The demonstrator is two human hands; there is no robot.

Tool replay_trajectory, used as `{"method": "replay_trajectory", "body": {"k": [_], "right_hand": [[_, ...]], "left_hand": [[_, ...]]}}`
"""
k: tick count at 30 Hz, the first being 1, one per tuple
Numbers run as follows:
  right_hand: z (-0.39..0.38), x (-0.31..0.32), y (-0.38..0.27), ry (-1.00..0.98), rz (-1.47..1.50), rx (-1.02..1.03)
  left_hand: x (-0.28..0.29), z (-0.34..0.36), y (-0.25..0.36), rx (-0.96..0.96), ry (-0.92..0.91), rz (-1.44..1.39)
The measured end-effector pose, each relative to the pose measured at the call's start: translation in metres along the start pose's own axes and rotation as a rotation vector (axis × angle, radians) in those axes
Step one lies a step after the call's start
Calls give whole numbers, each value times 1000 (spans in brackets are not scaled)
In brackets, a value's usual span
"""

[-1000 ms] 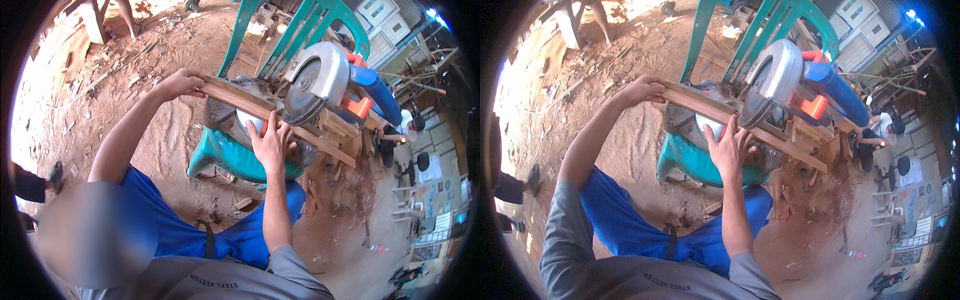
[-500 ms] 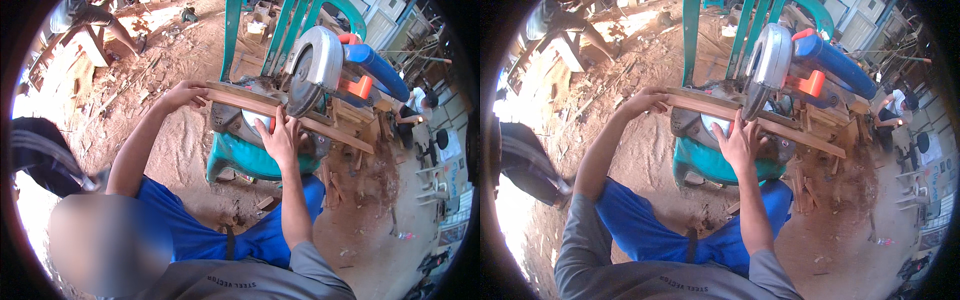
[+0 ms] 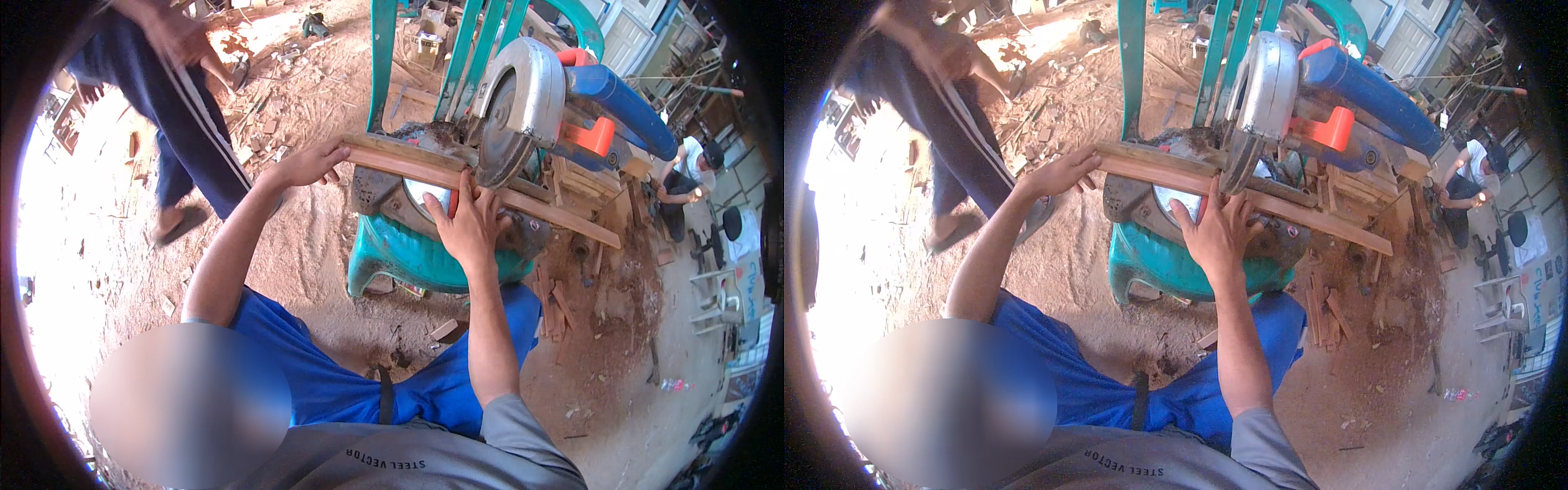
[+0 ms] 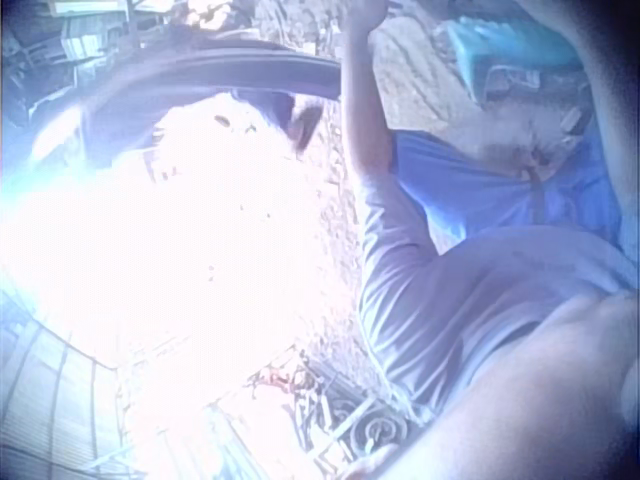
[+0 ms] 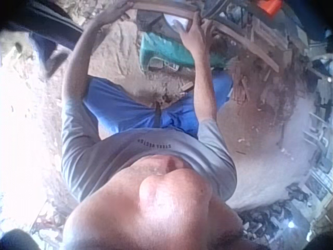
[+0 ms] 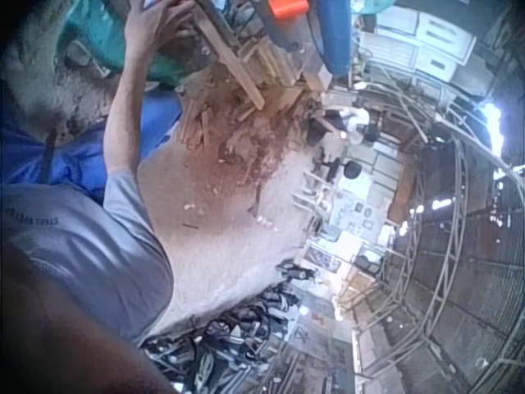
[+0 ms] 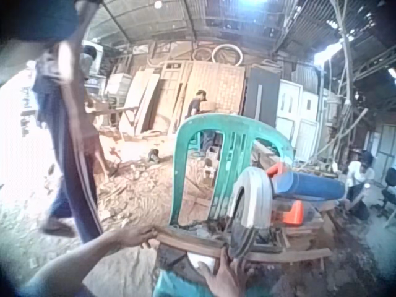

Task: The person cuts a wooden strip using a circular miter saw setup, holding the wood with one hand and lowering the saw blade with the other.

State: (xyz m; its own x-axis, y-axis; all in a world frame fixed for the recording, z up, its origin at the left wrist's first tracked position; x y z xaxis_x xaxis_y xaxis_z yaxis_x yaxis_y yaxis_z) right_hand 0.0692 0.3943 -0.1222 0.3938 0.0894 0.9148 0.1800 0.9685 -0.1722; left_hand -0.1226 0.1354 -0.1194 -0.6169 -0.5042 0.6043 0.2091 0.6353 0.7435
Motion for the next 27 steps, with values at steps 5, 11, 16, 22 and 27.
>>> {"method": "replay_trajectory", "body": {"k": [5,11,16,22,27], "right_hand": [[-1,3,-1,-45,106,-2],[-1,4,-2,-41,72,1],[-1,0,0,-36,49,15],[-3,0,0,-6,25,49],[-4,-1,4,-42,17,77]], "left_hand": [[1,-3,5,21,-5,19],[-1,-3,8,52,-9,34],[-2,-25,63,-575,794,296],[-97,-37,110,-826,411,306],[-119,-22,110,-808,408,404]]}}
Point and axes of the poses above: each hand's wrist, its own z-axis towards the middle knuckle, its own x-axis out of the back of the hand, y = z × x, the point moved 3 cm from there along z, towards the middle knuckle, and after that the axes turned 10 degrees about x, right-handed, at the moved point
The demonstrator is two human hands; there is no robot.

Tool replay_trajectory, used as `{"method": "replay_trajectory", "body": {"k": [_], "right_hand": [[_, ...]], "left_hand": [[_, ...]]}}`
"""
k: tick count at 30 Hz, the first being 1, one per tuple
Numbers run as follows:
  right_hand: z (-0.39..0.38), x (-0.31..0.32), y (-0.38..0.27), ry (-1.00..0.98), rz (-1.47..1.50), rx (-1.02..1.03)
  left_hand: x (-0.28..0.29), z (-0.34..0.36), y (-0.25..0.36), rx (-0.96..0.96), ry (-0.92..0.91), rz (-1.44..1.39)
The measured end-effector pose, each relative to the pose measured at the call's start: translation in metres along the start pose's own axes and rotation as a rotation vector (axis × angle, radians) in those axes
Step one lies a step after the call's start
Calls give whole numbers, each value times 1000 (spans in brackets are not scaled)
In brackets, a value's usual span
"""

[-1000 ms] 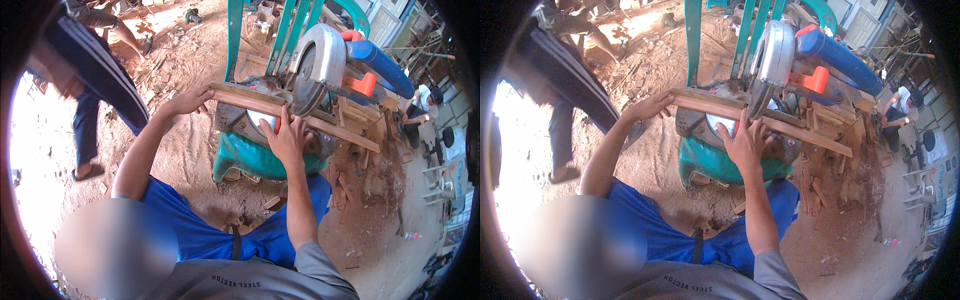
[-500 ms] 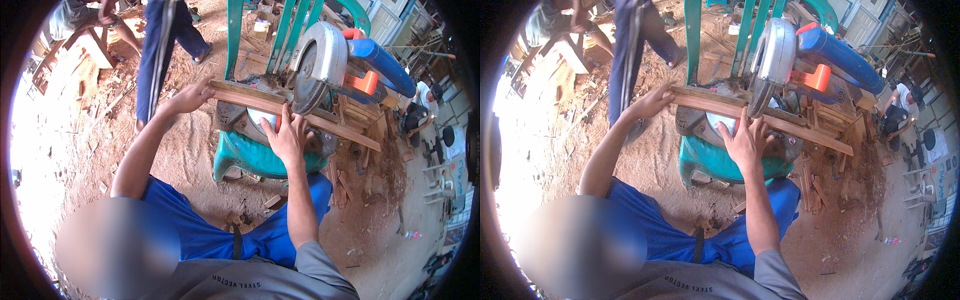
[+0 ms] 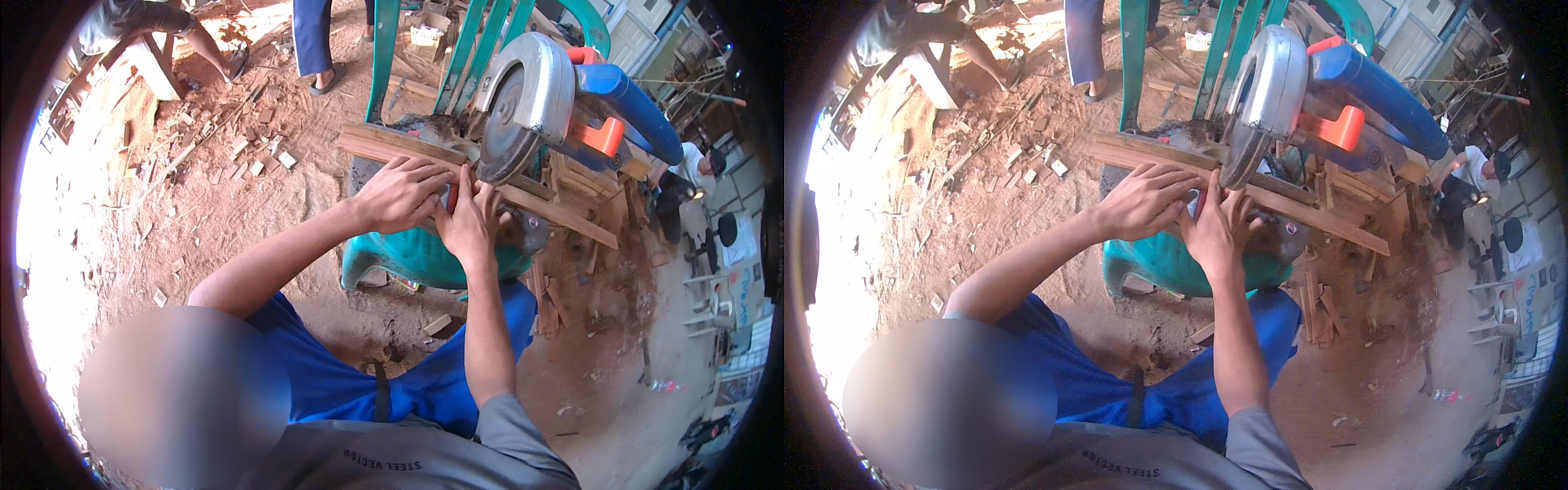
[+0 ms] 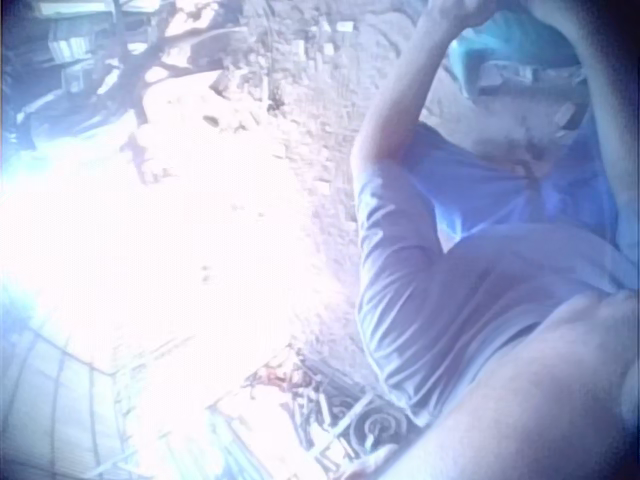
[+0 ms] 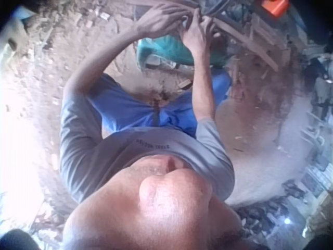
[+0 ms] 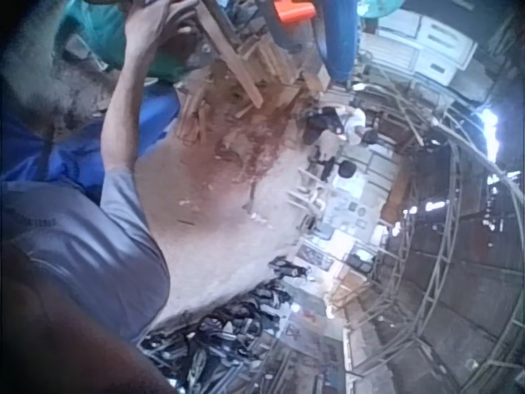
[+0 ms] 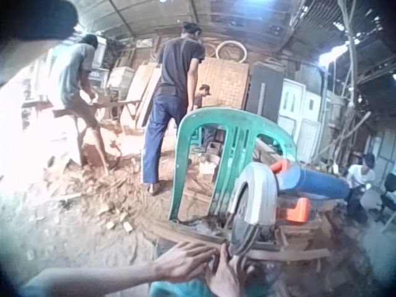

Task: The person cuts a wooden strip using a circular miter saw setup, holding the wood with one hand and lowering the saw blade with the other.

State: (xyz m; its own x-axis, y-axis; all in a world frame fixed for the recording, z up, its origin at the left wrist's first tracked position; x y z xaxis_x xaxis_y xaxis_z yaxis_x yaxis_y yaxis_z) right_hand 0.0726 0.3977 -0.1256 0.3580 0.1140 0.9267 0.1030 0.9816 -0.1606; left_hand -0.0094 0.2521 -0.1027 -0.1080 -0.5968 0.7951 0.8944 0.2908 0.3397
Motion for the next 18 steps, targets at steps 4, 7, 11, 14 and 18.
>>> {"method": "replay_trajectory", "body": {"k": [4,7,11,14,18], "right_hand": [[-9,18,3,47,131,112],[-34,73,8,82,345,261],[-55,208,17,454,485,444],[-11,285,18,760,272,453],[74,304,17,-58,-120,232]], "left_hand": [[-5,2,-3,40,-71,110],[-8,3,-3,49,-76,150],[-11,1,-7,58,-43,128],[-12,2,-8,49,-28,119],[-11,1,-6,63,-39,135]]}}
Point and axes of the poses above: each hand's wrist, its own z-axis towards the middle knuckle, its own x-axis out of the back of the hand, y = z × x, the point moved 3 cm from there along z, towards the middle knuckle, and after that the axes turned 10 degrees about x, right-handed, at the moved point
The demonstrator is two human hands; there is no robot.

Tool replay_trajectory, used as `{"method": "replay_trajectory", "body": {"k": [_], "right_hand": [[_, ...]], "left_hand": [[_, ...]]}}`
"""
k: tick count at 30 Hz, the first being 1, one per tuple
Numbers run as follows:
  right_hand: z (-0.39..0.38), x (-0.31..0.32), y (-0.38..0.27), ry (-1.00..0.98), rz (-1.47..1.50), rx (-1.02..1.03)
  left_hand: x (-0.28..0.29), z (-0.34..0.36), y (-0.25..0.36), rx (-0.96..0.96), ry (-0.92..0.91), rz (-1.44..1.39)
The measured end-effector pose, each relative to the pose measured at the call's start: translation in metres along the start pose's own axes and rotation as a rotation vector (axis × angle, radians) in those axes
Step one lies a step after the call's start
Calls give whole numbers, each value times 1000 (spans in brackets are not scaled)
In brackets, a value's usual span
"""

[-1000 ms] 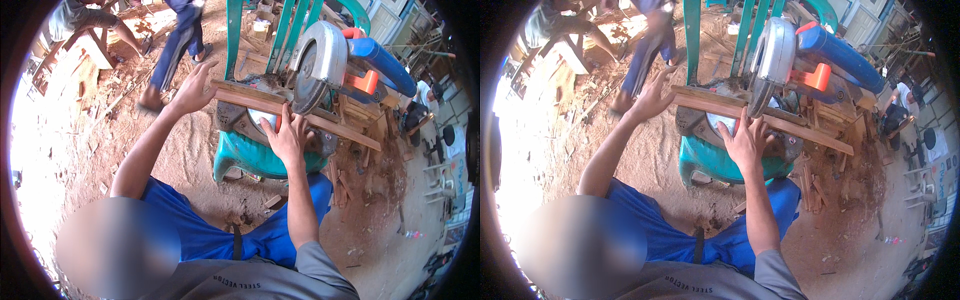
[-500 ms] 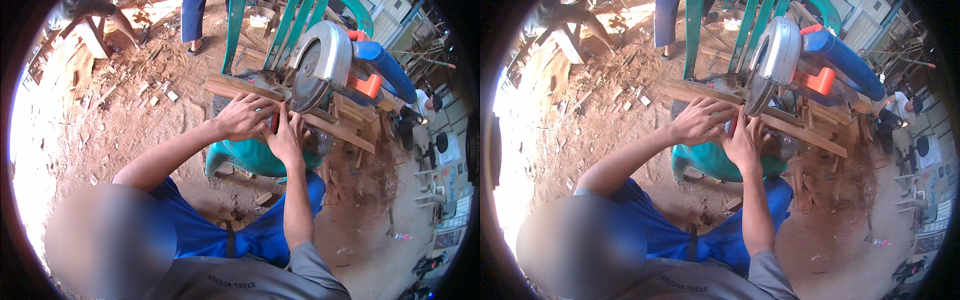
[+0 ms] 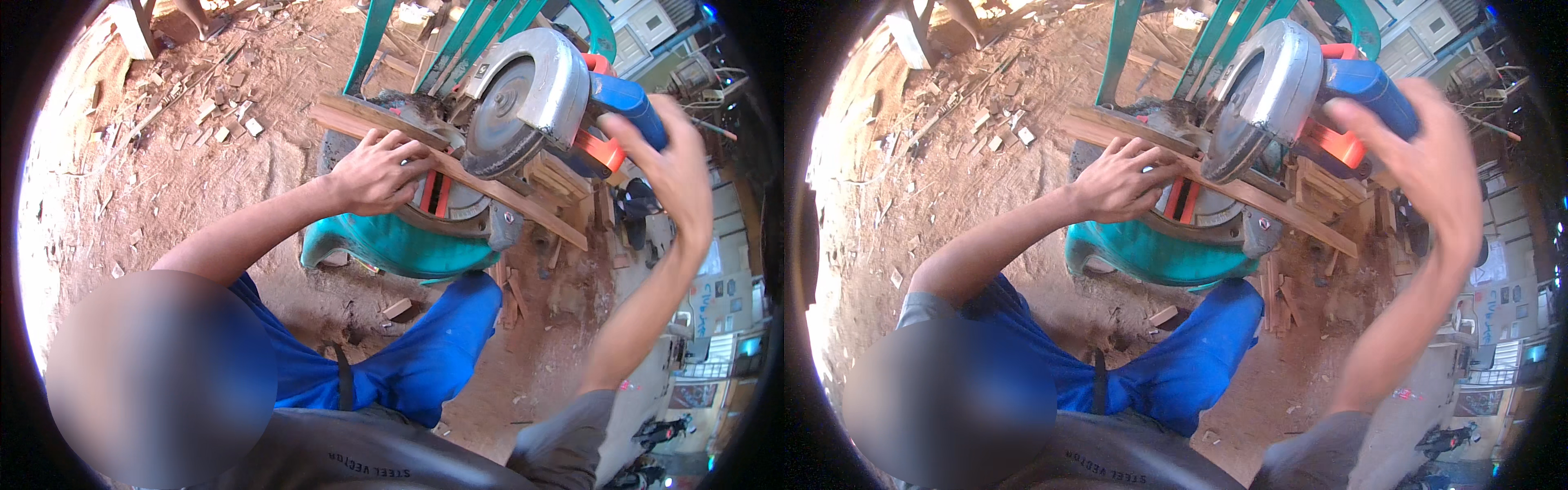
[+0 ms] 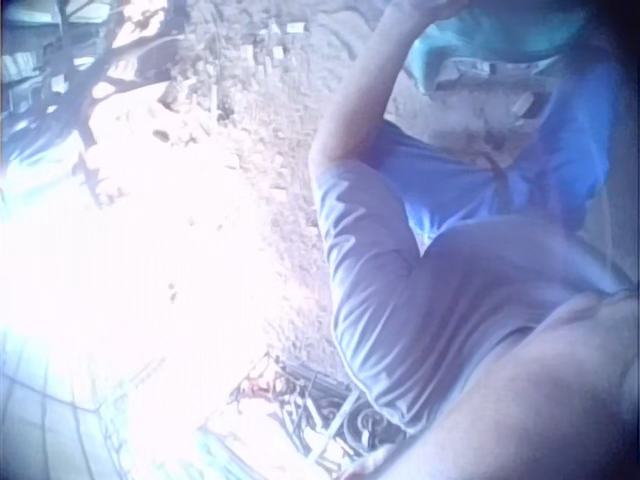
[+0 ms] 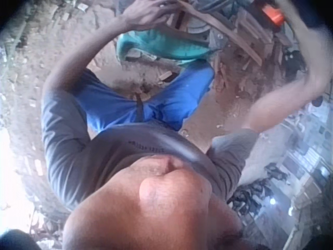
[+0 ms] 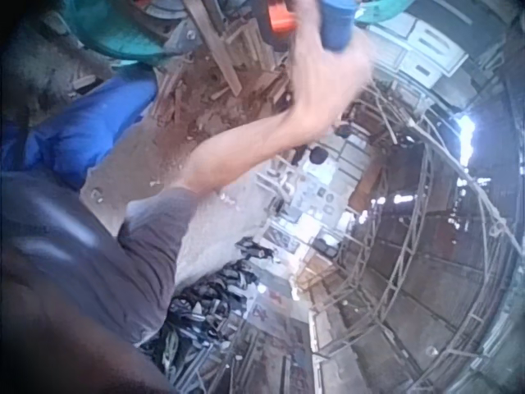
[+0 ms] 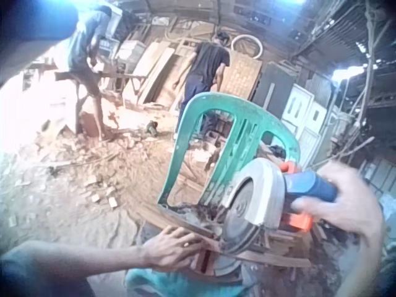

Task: The person cuts a wooden strip using a circular miter saw setup, holding the wood with one hand and lowering the saw blade with the other.

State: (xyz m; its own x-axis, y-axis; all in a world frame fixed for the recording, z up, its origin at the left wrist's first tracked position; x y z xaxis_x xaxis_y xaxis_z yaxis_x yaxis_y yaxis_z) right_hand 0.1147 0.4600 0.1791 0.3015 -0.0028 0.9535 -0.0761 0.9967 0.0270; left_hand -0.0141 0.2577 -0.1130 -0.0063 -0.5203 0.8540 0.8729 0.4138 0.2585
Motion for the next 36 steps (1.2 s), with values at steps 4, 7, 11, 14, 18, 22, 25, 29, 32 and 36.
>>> {"method": "replay_trajectory", "body": {"k": [4,7,11,14,18,22,25,29,32,36], "right_hand": [[19,-4,10,-343,283,-101],[17,-3,11,-274,192,-3],[20,-2,8,-216,173,51],[15,-5,-2,-220,172,64],[2,-9,-12,-138,80,13],[-7,-17,-14,-103,97,-73],[-18,-27,-17,-84,92,-68],[-43,-45,-24,-1,34,-27],[-58,-60,-30,46,-116,17],[-67,-72,-32,111,-120,13]], "left_hand": [[0,0,0,-6,27,-3],[-1,1,-4,-5,52,-20],[-2,2,-6,-10,84,-51],[-2,1,-10,-10,102,-81],[-4,-1,-16,15,48,-153],[-4,-2,-19,-3,48,-174],[-4,-2,-18,0,47,-173],[-3,-1,-19,14,47,-184],[-4,-1,-19,28,40,-187],[-6,-1,-19,19,62,-182]]}}
Point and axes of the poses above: each hand's wrist, its own z-axis towards the middle knuckle, its own x-axis out of the back of the hand, y = z × x, the point moved 3 cm from there along z, towards the middle knuckle, and after that the axes turned 10 degrees about x, right-handed, at the moved point
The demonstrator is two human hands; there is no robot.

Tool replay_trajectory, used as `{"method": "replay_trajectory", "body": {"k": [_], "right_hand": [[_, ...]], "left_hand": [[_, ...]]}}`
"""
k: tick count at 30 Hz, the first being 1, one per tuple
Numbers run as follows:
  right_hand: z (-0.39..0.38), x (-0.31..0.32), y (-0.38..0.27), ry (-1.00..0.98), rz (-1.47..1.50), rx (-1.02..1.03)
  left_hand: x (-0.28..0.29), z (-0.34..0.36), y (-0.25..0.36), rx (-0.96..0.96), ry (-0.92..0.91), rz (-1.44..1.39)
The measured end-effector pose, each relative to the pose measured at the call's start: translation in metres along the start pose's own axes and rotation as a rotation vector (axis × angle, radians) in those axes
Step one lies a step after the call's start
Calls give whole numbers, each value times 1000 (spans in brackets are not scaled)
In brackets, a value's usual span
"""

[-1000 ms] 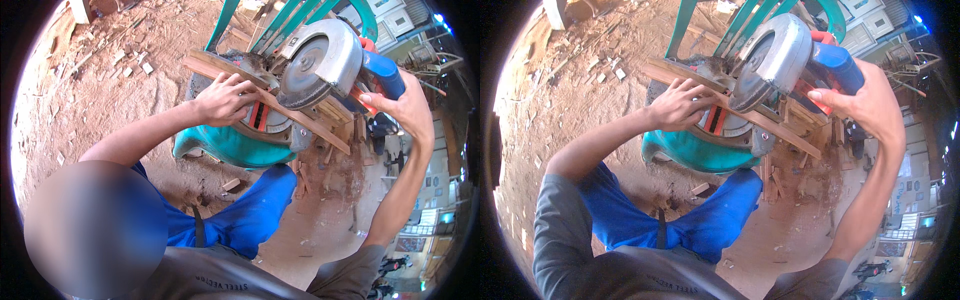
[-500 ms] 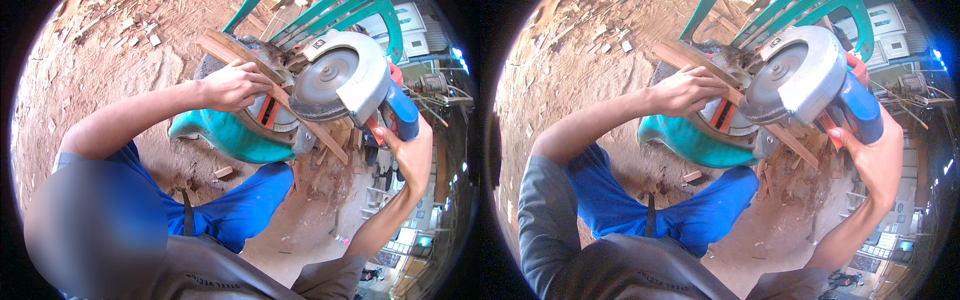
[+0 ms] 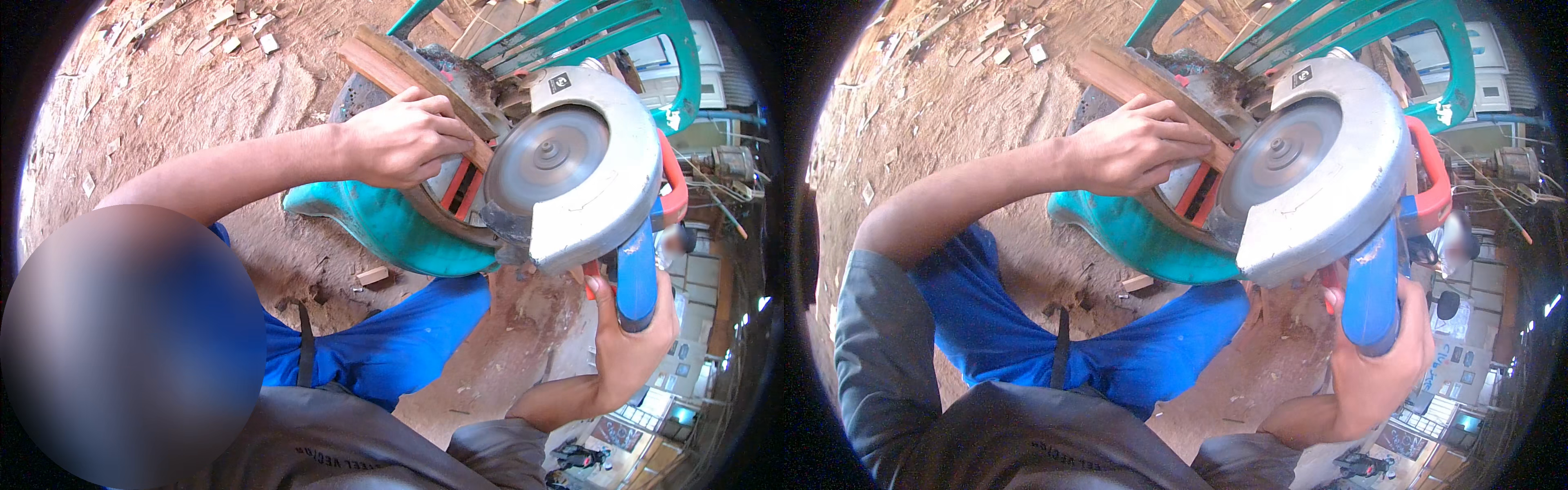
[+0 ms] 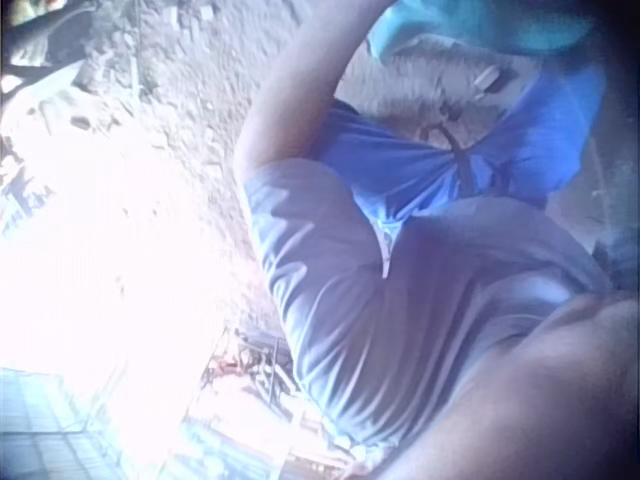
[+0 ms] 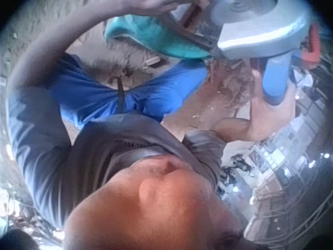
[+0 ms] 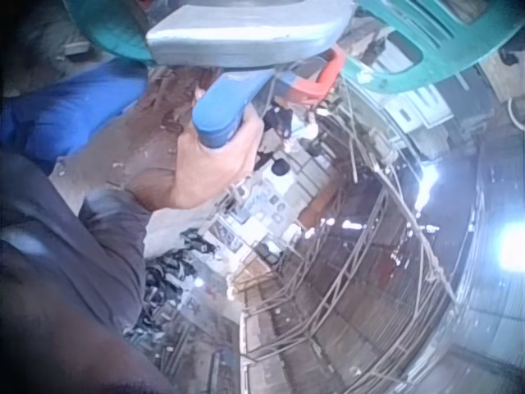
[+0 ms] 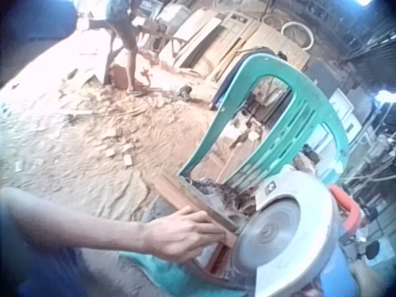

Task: The person cuts a wooden strip using a circular miter saw setup, holding the wood with one hand and lowering the saw blade with the other.

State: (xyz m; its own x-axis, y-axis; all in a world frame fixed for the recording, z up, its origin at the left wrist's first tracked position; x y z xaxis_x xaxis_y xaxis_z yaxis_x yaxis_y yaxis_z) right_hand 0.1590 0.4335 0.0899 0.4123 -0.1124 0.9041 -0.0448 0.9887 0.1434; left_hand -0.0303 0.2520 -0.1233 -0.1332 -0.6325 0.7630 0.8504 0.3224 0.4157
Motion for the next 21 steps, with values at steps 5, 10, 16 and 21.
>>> {"method": "replay_trajectory", "body": {"k": [5,10,16,21], "right_hand": [[-3,-3,-2,-6,-47,37],[-7,-10,-6,31,-45,64],[-15,-16,-11,37,-36,5],[-17,-19,-13,56,3,-24]], "left_hand": [[0,0,0,6,1,-1],[-2,1,-1,12,-9,0],[-1,2,0,-15,83,-6],[0,1,1,25,20,1]]}}
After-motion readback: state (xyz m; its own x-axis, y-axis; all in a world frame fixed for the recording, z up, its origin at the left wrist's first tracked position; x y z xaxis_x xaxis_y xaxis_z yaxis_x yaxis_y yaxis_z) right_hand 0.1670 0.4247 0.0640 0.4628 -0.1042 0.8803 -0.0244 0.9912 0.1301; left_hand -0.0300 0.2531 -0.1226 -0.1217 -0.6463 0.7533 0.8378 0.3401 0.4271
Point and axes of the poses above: each hand's wrist, its own z-axis towards the middle knuckle, its own x-axis out of the back of the hand, y = z × x, the point moved 3 cm from there along z, towards the middle knuckle, and after that the axes turned 10 degrees about x, right-handed, at the moved point
